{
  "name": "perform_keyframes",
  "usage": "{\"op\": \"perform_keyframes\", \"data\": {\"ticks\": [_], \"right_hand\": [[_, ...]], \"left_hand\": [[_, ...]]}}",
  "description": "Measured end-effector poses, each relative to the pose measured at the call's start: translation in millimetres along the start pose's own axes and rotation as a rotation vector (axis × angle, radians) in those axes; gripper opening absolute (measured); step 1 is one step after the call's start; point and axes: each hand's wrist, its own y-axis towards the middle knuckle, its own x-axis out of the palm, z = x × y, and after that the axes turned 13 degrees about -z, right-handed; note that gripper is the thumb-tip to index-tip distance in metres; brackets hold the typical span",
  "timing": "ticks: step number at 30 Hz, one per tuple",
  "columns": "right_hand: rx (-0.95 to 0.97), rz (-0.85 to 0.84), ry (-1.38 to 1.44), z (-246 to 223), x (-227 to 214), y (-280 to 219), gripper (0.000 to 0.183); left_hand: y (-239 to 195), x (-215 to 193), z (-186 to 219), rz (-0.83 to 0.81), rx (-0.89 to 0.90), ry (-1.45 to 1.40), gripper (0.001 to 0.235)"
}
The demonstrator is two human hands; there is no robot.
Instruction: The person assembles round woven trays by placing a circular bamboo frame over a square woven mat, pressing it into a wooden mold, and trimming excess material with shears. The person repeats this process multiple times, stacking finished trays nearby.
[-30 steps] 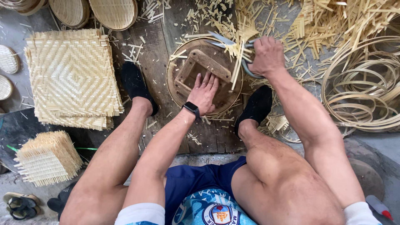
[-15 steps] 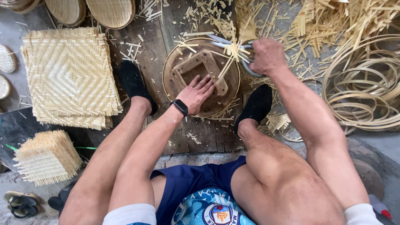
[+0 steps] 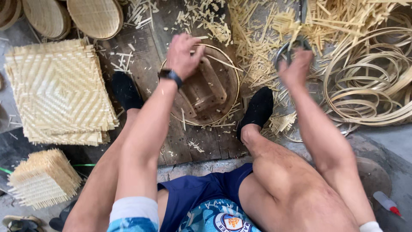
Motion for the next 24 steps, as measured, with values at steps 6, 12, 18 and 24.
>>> {"op": "perform_keyframes", "data": {"ticks": [6, 12, 18, 24], "right_hand": [[-0.191, -0.438, 0.241, -38, 84, -29, 0.043], [-0.126, -0.375, 0.357, -34, 99, -21, 0.023], [-0.198, -0.423, 0.529, -24, 110, -17, 0.018], [-0.082, -0.47, 0.39, -30, 90, -40, 0.026]], "left_hand": [[48, 23, -27, -0.422, -0.391, -0.273, 0.026], [55, 25, -14, -0.461, -0.595, -0.392, 0.03], [46, 29, -9, -0.354, -0.357, -0.119, 0.029], [28, 19, -23, -0.315, -0.701, -0.296, 0.033]]}}
